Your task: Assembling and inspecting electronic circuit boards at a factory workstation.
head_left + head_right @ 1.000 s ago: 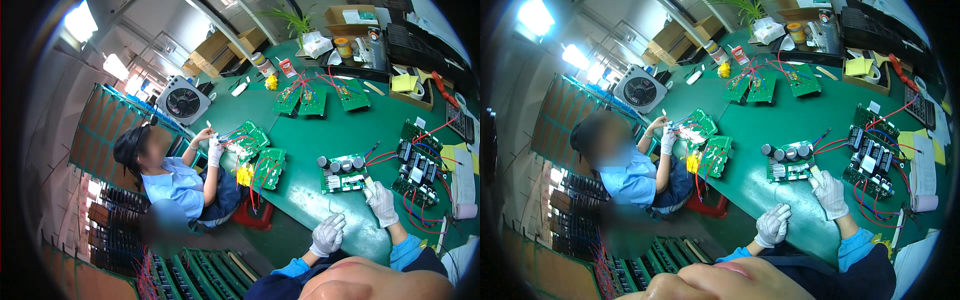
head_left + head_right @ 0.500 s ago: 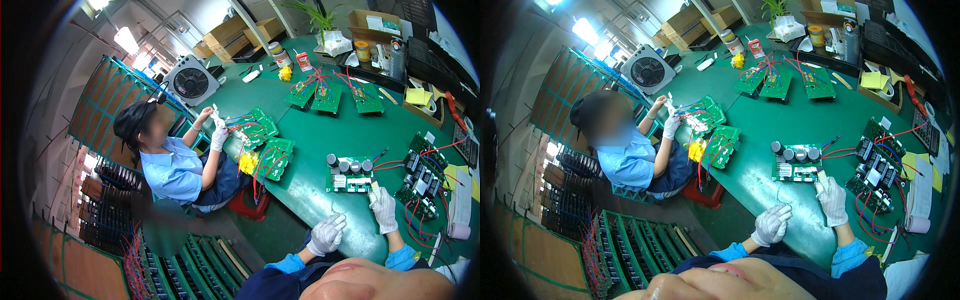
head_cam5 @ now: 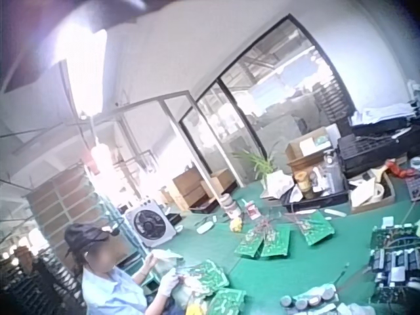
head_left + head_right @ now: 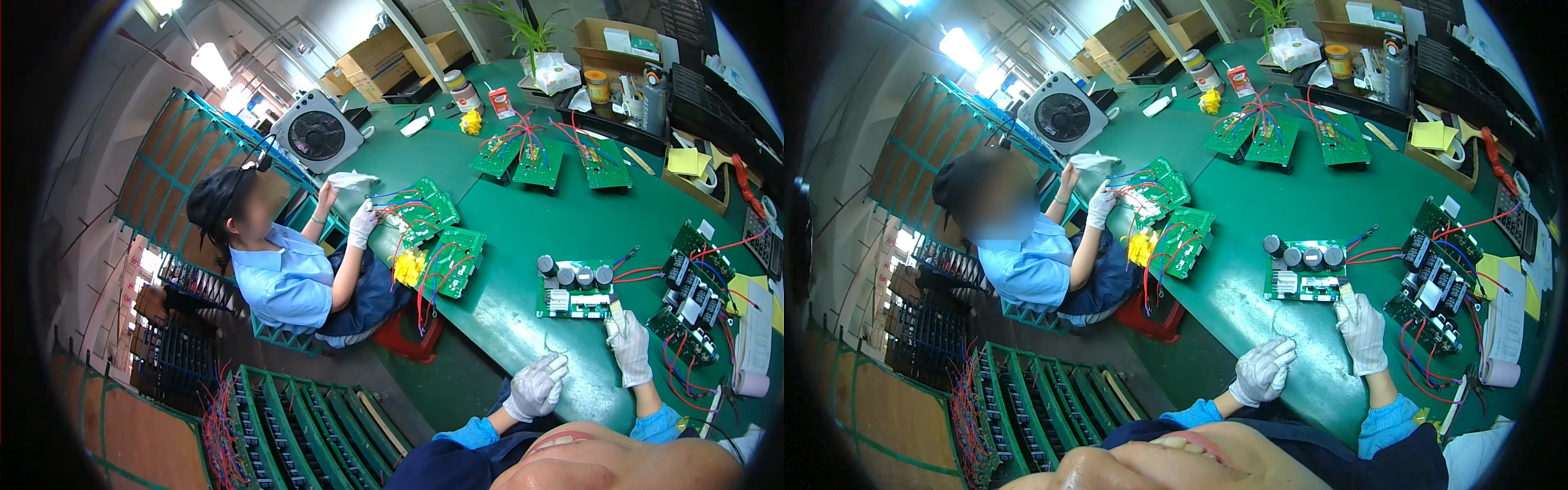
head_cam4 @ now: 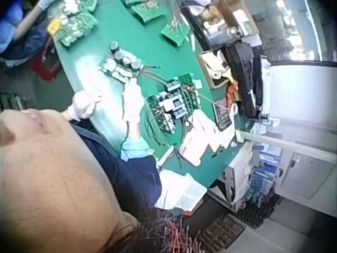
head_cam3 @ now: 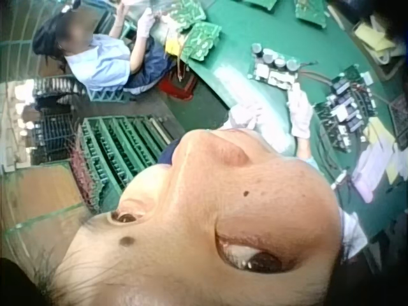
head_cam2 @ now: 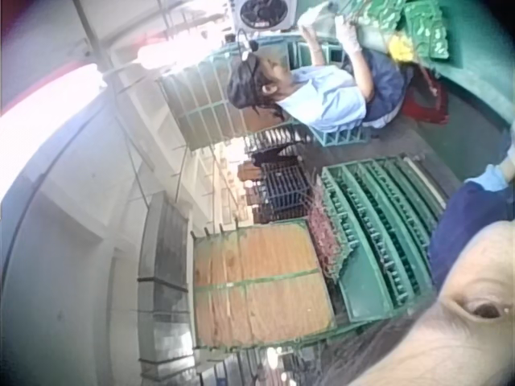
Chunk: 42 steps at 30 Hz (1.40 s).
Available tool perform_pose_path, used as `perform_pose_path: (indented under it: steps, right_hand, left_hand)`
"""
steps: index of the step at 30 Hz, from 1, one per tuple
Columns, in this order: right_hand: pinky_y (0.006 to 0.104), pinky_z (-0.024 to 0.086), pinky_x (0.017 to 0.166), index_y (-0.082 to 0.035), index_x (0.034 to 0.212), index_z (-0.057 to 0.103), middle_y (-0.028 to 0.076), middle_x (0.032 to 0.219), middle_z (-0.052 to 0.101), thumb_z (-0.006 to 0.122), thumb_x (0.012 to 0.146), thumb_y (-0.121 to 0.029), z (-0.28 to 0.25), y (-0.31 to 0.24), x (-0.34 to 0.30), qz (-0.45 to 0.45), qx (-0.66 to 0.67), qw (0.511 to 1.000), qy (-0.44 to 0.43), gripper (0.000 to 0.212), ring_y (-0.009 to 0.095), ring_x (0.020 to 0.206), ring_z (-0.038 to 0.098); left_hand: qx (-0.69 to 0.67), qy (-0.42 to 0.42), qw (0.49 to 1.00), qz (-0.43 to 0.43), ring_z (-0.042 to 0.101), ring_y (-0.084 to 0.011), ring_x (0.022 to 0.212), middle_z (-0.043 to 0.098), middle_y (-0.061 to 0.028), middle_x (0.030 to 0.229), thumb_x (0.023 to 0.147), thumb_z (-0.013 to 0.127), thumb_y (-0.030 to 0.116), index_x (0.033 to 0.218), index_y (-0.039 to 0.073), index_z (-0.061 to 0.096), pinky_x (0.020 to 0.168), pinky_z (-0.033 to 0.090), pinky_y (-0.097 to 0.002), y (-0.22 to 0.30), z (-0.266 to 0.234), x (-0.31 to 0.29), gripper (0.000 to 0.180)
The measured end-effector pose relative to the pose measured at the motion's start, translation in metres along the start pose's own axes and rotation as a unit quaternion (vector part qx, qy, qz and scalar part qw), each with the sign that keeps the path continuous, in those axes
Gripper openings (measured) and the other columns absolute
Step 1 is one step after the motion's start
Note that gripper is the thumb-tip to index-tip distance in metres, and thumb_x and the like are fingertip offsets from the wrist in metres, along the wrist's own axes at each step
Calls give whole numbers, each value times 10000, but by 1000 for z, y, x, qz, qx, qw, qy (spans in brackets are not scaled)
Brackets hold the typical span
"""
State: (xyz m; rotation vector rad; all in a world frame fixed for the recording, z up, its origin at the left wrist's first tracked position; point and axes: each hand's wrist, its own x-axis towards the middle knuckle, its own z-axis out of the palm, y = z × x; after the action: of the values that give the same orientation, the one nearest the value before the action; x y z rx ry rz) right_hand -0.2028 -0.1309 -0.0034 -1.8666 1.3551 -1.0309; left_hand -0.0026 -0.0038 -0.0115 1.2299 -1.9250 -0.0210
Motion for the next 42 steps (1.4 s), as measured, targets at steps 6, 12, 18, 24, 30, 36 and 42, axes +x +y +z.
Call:
perform_pose_path:
  steps: [6, 12, 18, 24, 30, 36, 42]
  right_hand:
    - [441, 468, 535, -50, 873, 542, 156, 672, 611, 666, 890, -252, 5, 10, -2, -20, -3, 1000, 8, 238, 371, 617, 625]
    - [450, 463, 534, -52, 864, 531, 167, 681, 602, 662, 891, -251, 6, 14, -3, -47, -28, 998, 22, 240, 387, 627, 617]
    - [455, 459, 530, -54, 860, 525, 166, 668, 586, 661, 893, -252, 3, 10, -1, -37, -17, 999, 10, 242, 391, 620, 608]
    - [460, 460, 545, -49, 882, 532, 166, 684, 596, 659, 896, -256, 6, 10, -1, -74, -41, 996, 23, 243, 394, 628, 609]
    - [465, 465, 575, -40, 921, 551, 182, 749, 613, 659, 895, -254, 2, 11, -1, -72, -41, 996, 19, 241, 399, 685, 617]
    - [455, 460, 542, -43, 881, 533, 163, 692, 602, 662, 897, -246, 1, 8, -1, -52, -19, 998, 19, 241, 396, 629, 610]
    - [446, 460, 533, -44, 890, 538, 166, 694, 601, 652, 897, -242, -1, 0, 0, -60, -26, 998, 10, 229, 390, 631, 616]
  left_hand:
    - [4, -2, 1000, -6, 653, -338, 1071, 669, -154, 1146, 884, 547, 118, 1071, 31, 656, 911, 529, -423, 1, 0, -2, 233]
    - [7, -7, 1000, -2, 654, -338, 1070, 670, -153, 1147, 875, 554, 111, 1070, 27, 657, 916, 528, -422, 0, 1, -3, 235]
    - [11, -4, 1000, 2, 653, -337, 1073, 671, -154, 1144, 872, 551, 111, 1063, 26, 658, 907, 532, -419, -1, 1, -1, 235]
    - [13, -14, 1000, -7, 647, -334, 1083, 669, -148, 1151, 877, 548, 127, 1066, 32, 654, 908, 529, -416, 0, -4, -2, 236]
    - [16, 9, 1000, -4, 673, -330, 1026, 690, -145, 1099, 890, 519, 124, 1008, 31, 678, 861, 549, -410, 4, 0, 2, 219]
    - [16, 11, 1000, 1, 673, -333, 1026, 691, -151, 1094, 887, 517, 113, 1000, 23, 675, 886, 545, -415, 5, -1, 4, 214]
    - [9, -6, 1000, -3, 646, -349, 1081, 661, -157, 1163, 887, 530, 121, 1079, 28, 644, 918, 527, -429, 1, 1, -2, 242]
